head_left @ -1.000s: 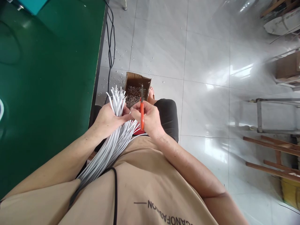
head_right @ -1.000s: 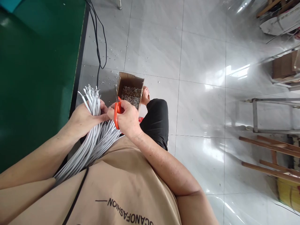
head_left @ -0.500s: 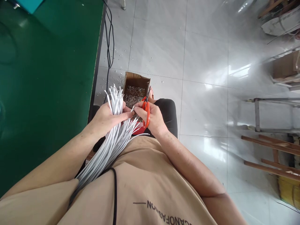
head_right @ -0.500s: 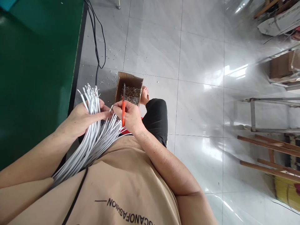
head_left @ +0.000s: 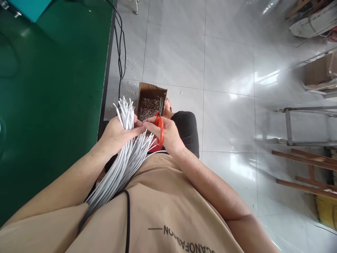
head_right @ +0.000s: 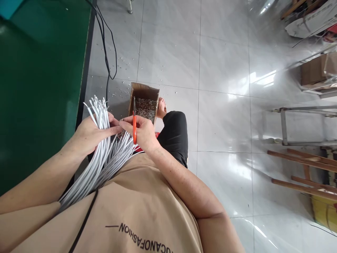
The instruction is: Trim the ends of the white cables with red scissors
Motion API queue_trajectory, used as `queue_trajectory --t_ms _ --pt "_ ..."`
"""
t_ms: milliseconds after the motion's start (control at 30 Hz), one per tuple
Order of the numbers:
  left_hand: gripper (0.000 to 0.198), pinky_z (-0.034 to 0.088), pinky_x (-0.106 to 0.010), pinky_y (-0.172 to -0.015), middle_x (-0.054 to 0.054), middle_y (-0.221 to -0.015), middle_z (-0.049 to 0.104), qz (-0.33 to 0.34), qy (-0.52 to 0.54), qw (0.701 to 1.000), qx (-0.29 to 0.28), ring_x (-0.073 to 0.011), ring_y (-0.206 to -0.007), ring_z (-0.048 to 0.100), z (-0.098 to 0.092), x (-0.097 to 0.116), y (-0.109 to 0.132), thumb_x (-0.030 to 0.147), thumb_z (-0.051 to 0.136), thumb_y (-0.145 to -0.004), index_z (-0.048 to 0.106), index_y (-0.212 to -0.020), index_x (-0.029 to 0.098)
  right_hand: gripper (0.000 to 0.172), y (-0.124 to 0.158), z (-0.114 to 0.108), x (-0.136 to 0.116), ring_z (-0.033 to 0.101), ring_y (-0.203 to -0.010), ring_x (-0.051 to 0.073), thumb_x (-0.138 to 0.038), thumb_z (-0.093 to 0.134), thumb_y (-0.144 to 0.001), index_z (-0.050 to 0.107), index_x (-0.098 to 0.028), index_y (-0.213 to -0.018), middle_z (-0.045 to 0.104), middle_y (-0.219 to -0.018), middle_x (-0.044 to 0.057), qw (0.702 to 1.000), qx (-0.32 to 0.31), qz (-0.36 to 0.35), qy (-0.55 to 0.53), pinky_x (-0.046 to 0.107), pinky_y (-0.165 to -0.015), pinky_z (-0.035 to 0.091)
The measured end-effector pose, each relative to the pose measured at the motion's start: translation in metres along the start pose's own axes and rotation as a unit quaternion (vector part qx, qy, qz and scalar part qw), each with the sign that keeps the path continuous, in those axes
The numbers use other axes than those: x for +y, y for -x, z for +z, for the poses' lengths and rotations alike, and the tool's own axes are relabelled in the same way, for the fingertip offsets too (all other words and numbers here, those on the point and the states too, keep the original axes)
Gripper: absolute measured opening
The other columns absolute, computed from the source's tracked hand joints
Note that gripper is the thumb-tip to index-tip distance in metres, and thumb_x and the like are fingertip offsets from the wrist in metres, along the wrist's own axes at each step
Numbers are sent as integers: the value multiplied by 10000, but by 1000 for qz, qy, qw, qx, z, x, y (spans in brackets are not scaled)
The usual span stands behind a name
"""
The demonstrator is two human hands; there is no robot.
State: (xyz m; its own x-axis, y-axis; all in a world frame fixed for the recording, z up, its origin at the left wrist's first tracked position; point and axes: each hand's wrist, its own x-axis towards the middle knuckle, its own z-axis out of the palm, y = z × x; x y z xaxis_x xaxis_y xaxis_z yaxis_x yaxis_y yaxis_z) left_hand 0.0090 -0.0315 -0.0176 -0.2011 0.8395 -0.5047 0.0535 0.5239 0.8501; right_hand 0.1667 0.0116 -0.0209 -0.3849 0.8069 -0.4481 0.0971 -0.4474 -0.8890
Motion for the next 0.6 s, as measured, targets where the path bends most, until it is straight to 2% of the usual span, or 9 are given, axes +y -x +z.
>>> queue_trajectory --t_ms 67,167,267,333,467,600 --pt "256 475 -297 -710 -11 -756 657 2 -3 1000 -27 -182 -728 606 0 4 1 312 798 -612 658 -792 196 201 0 1 6 502 -619 94 -370 649 -737 653 -173 -772 590 -687 -20 1000 9 -8 22 220 -607 428" --pt "198 473 -271 -694 -6 -768 646 -10 47 998 -50 -168 -734 601 -1 9 2 350 747 -683 673 -803 211 162 -1 1 17 511 -632 104 -326 620 -744 655 -172 -777 600 -699 -12 994 60 -35 84 226 -606 430" --pt "226 478 -253 -695 4 -764 647 -30 94 995 -32 -151 -734 599 -1 9 1 360 764 -677 689 -831 212 172 -3 -1 20 556 -725 127 -307 595 -767 685 -183 -844 644 -806 15 983 104 -70 137 241 -671 452" --pt "325 491 -267 -716 4 -766 668 -47 112 992 -26 -148 -731 613 -2 7 0 333 803 -644 698 -922 203 199 -6 -3 14 565 -754 131 -330 581 -794 692 -193 -889 651 -841 17 978 121 -97 137 248 -701 456" --pt "448 519 -338 -736 -4 -776 699 -41 124 991 -29 -171 -700 642 -3 -1 -3 275 848 -586 685 -995 190 188 -9 -3 -7 548 -708 106 -299 572 -813 696 -199 -912 632 -811 -3 974 96 -158 135 241 -703 447" --pt "400 501 -306 -738 24 -742 649 10 63 998 -15 -145 -698 608 -3 -5 -4 257 860 -559 674 -906 188 122 -13 4 -18 521 -672 94 -251 590 -786 681 -177 -823 614 -774 -4 960 71 -199 184 236 -694 439"
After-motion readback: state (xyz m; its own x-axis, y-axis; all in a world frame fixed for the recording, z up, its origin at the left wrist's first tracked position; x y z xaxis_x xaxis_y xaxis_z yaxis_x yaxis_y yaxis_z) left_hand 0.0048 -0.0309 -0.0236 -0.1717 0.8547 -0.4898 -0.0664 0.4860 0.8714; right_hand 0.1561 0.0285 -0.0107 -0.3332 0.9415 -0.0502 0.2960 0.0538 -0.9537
